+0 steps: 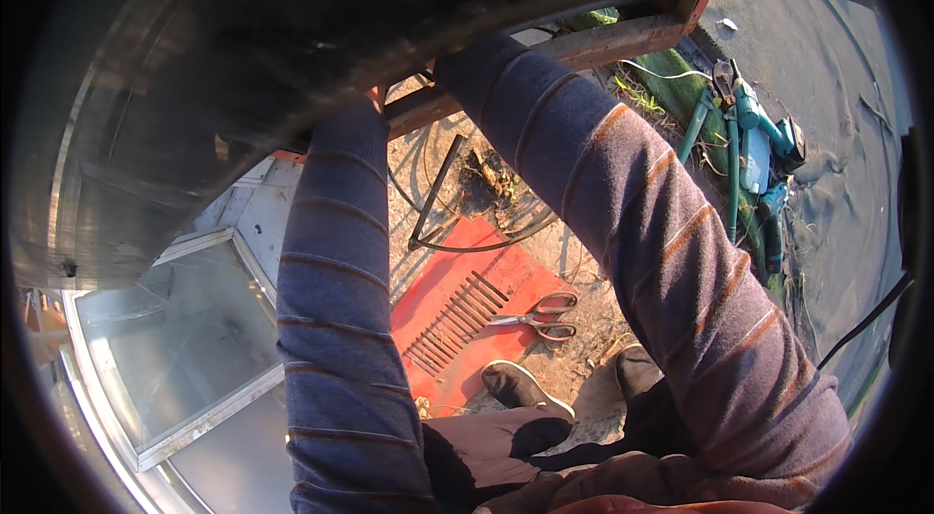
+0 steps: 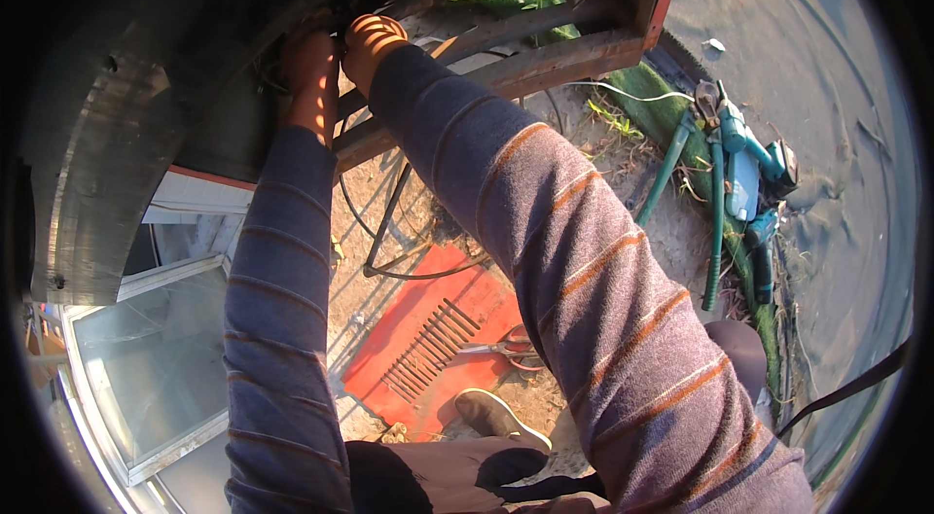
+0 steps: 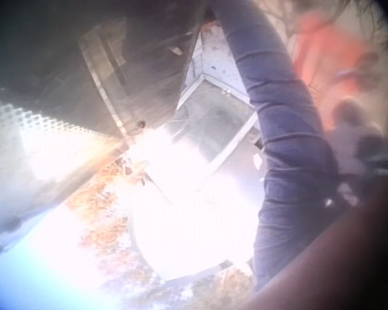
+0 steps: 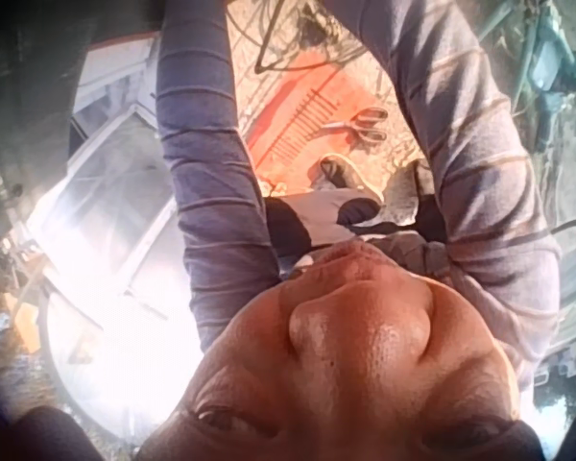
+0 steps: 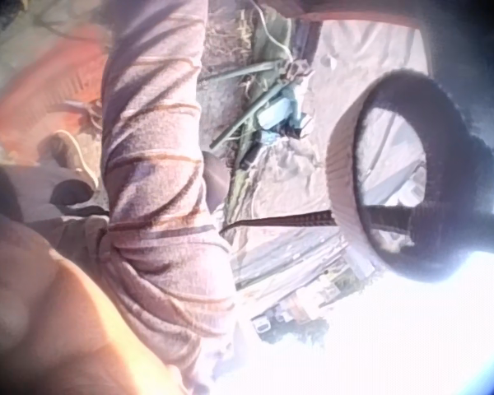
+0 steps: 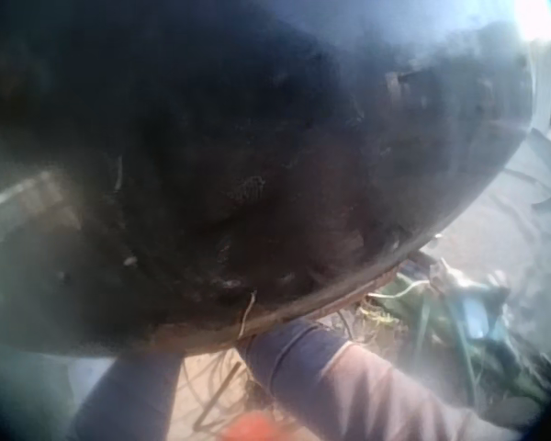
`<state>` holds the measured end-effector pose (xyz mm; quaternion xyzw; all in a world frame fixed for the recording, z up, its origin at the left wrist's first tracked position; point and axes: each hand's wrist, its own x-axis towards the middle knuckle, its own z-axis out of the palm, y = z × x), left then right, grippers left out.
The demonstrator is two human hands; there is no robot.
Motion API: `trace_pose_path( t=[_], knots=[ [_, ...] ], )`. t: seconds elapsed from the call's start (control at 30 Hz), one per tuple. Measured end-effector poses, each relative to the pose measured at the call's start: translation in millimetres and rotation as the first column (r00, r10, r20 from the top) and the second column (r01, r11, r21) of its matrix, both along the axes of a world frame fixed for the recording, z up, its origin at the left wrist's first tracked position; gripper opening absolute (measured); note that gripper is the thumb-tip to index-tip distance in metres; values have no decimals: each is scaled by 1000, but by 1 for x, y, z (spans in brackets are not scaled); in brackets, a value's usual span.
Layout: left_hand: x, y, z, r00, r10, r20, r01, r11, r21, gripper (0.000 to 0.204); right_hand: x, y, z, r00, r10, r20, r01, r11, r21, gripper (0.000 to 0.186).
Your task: The person sits on the ground and works on the underside of a red appliance, using a cordless drill to remove screws and a pair of scissors to cut zip ties. The person manipulates wires and internal components while the appliance is tilted.
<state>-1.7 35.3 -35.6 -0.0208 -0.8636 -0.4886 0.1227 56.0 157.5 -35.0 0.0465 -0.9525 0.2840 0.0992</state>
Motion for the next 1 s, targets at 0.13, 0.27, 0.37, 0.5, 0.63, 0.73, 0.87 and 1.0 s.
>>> trace_pose_path(
  t=[0.13, 0.27, 0.37, 0.5, 0.63, 0.73, 0.87, 1.0],
  knots=[
    [-14, -4, -2, 985, 175, 5, -165, 936, -310, 57, 3, -3, 2, 999, -24, 40, 26, 998, -60, 22],
    [-5, 2, 2, 984, 172, 35, -160, 962, -223, 60, 6, -2, 4, 1000, -23, -5, 23, 999, -36, 21],
    [10, 5, 12, 997, 81, 1, -80, 991, -111, 54, 8, -2, 5, 999, -31, -17, 31, 999, -16, 19],
    [25, 12, 22, 1000, -4, 11, 2, 990, 140, 45, 11, -5, 6, 999, -26, -22, 26, 1000, 4, 16],
    [31, 16, 24, 999, -18, -34, 24, 983, 179, 41, 10, -6, 8, 999, -21, -26, 21, 1000, 12, 15],
    [27, 13, 18, 998, -24, -64, 36, 980, 195, 40, 13, -4, 5, 997, -23, -69, 23, 1000, -4, 15],
    [15, 3, 8, 981, -67, -181, 66, 998, -14, 38, 15, -2, 2, 990, -19, -140, 14, 999, -40, 15],
    [9, 0, 7, 969, -76, -237, 57, 995, -85, 37, 18, -3, -2, 980, -22, -196, 7, 997, -76, 15]
  ],
)
